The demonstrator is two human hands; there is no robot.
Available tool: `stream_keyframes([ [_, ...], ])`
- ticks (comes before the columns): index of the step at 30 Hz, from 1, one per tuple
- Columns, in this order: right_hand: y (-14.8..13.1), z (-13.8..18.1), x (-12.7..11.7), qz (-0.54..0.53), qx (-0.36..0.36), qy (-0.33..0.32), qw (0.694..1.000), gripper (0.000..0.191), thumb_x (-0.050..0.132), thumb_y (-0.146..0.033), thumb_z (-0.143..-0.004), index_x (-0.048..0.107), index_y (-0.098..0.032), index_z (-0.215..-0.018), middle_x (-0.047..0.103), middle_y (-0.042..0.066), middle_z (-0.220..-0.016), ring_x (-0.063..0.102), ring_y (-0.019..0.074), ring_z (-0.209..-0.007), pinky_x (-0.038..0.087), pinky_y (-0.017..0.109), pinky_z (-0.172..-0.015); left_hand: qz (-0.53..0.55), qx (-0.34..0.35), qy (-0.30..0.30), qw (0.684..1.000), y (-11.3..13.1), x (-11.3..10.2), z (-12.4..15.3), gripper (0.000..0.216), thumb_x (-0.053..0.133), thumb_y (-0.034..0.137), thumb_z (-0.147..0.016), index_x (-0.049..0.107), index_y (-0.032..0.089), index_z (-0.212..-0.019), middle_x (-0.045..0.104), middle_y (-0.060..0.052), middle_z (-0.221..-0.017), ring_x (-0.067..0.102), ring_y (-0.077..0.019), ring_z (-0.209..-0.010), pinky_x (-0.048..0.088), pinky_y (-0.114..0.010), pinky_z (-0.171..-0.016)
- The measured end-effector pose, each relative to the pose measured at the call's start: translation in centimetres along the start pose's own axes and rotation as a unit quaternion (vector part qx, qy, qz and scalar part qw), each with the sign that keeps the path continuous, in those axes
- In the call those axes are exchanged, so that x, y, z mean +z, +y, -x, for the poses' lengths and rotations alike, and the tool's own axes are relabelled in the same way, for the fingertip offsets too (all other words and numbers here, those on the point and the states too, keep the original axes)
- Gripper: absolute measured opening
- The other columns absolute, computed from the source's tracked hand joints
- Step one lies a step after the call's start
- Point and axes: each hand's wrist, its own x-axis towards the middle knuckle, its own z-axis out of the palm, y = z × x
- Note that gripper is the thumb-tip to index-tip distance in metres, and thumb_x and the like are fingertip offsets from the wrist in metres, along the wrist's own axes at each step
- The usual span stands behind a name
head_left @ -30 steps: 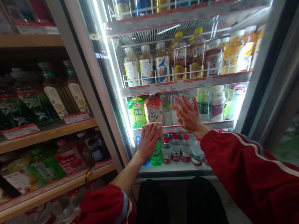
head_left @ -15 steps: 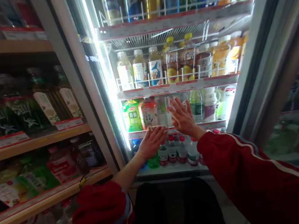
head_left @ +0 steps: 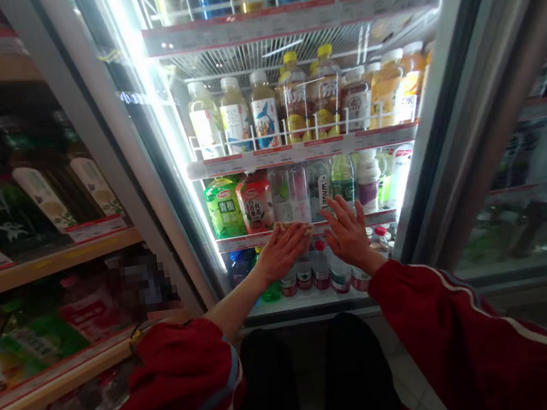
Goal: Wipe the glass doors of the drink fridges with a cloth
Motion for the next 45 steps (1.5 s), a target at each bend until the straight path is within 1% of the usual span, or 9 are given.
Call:
stream_keyframes([
  [4,0.7,1.6,-0.5,0.001,0.012,-0.022,1.000,0.050,0.044,-0.022,-0.087,0.042,-0.022,-0.137,0.045,0.010,-0.143,0.029,0.0241,-0.140,0.014,0.053,-0.115,-0.002,0.038,-0.017,0.999,0.4,0.5,-1.3,0.045,0.041,0.017,-0.090,0.044,0.020,-0.135,0.039,-0.007,-0.147,0.028,-0.0218,-0.139,0.017,-0.049,-0.117],
  [9,2.0,3.2,-1.0,0.018,0.037,-0.023,0.999,0.051,0.043,-0.023,-0.088,0.041,-0.023,-0.138,0.044,0.009,-0.144,0.028,0.0247,-0.140,0.015,0.055,-0.115,-0.035,-0.007,0.011,0.999,0.8,0.8,-4.4,0.046,0.039,0.020,-0.091,0.042,0.018,-0.137,0.040,-0.008,-0.146,0.028,-0.0229,-0.139,0.012,-0.049,-0.117],
  [14,3.1,4.5,-1.7,0.042,0.048,-0.029,0.998,0.051,0.044,-0.023,-0.088,0.040,-0.019,-0.139,0.046,0.012,-0.142,0.025,0.0247,-0.142,0.016,0.055,-0.114,0.010,0.065,-0.012,0.998,2.9,1.5,-4.9,0.045,0.040,0.016,-0.089,0.045,0.017,-0.134,0.037,-0.007,-0.147,0.027,-0.0227,-0.140,0.018,-0.049,-0.116],
  [17,3.7,5.4,-2.2,0.057,0.050,-0.042,0.996,0.050,0.044,-0.024,-0.089,0.041,-0.017,-0.138,0.047,0.014,-0.141,0.025,0.0250,-0.142,0.016,0.055,-0.114,0.033,0.094,-0.020,0.995,3.2,1.8,-5.8,0.047,0.041,0.014,-0.088,0.043,0.017,-0.135,0.037,-0.008,-0.147,0.026,-0.0217,-0.140,0.020,-0.048,-0.116],
  [23,4.9,7.1,-3.0,0.068,0.091,-0.059,0.992,0.050,0.043,-0.021,-0.088,0.041,-0.018,-0.137,0.044,0.015,-0.143,0.026,0.0251,-0.141,0.020,0.055,-0.112,0.014,0.012,-0.008,1.000,3.1,1.6,-9.3,0.048,0.040,0.017,-0.090,0.040,0.015,-0.138,0.037,-0.009,-0.147,0.023,-0.0234,-0.141,0.017,-0.049,-0.117],
  [29,5.5,8.4,-3.7,0.073,0.101,-0.068,0.990,0.050,0.042,-0.021,-0.087,0.042,-0.016,-0.136,0.041,0.014,-0.145,0.025,0.0237,-0.141,0.018,0.052,-0.114,0.040,0.110,-0.028,0.993,5.3,2.6,-9.4,0.046,0.041,0.016,-0.089,0.042,0.014,-0.136,0.035,-0.009,-0.148,0.028,-0.0238,-0.139,0.024,-0.049,-0.115],
  [32,5.8,8.7,-3.8,0.089,0.108,-0.068,0.988,0.048,0.040,-0.021,-0.088,0.043,-0.015,-0.135,0.042,0.014,-0.144,0.024,0.0228,-0.142,0.017,0.050,-0.115,0.050,0.142,-0.041,0.988,5.6,3.0,-10.5,0.046,0.040,0.015,-0.089,0.042,0.014,-0.135,0.036,-0.009,-0.148,0.030,-0.0231,-0.138,0.027,-0.048,-0.114],
  [38,6.9,9.2,-4.0,0.092,0.135,-0.070,0.984,0.050,0.041,-0.022,-0.089,0.040,-0.015,-0.138,0.039,0.014,-0.146,0.022,0.0240,-0.142,0.017,0.052,-0.114,0.061,0.063,-0.059,0.994,6.2,3.0,-13.7,0.055,0.040,0.015,-0.088,0.032,0.014,-0.142,0.031,-0.011,-0.150,0.020,-0.0250,-0.142,0.024,-0.050,-0.115],
  [45,7.7,10.6,-4.6,0.099,0.151,-0.070,0.981,0.053,0.040,-0.021,-0.089,0.035,-0.015,-0.141,0.039,0.014,-0.146,0.022,0.0242,-0.142,0.018,0.052,-0.114,0.078,0.177,-0.056,0.980,8.7,4.2,-13.8,0.042,0.039,0.015,-0.091,0.047,0.012,-0.132,0.041,-0.009,-0.145,0.034,-0.0236,-0.136,0.032,-0.047,-0.112],
])
